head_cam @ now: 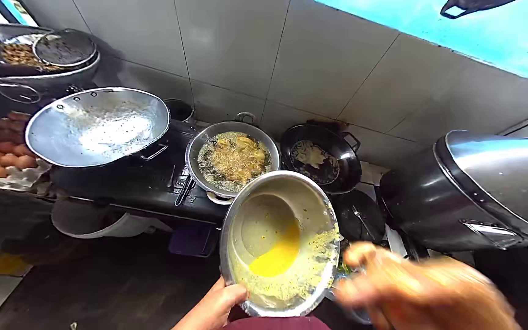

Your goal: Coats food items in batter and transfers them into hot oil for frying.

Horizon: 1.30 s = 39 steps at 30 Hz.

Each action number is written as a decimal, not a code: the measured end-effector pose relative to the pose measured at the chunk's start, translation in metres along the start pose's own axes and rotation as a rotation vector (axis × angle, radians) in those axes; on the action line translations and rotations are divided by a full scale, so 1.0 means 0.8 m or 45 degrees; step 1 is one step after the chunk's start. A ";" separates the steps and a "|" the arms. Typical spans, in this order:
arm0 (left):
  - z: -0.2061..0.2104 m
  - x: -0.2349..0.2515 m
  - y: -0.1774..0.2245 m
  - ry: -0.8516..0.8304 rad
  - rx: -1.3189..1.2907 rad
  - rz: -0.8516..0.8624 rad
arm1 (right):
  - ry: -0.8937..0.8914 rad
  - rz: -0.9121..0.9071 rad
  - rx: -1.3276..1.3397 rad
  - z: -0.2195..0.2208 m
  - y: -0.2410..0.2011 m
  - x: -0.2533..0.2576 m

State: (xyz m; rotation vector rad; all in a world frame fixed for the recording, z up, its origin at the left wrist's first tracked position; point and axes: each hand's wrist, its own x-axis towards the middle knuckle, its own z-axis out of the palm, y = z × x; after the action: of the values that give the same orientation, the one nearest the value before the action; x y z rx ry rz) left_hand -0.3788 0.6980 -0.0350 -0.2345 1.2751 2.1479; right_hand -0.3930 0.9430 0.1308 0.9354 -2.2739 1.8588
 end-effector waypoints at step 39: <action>0.030 0.088 0.023 -0.319 0.182 -0.336 | -0.200 1.490 -1.464 -0.005 0.233 -0.053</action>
State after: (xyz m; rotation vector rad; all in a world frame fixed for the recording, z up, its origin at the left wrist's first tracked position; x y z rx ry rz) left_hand -0.4414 0.7418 -0.0402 -0.0658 1.1751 1.7922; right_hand -0.4498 0.9810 -0.0477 -0.5432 -3.4808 0.0935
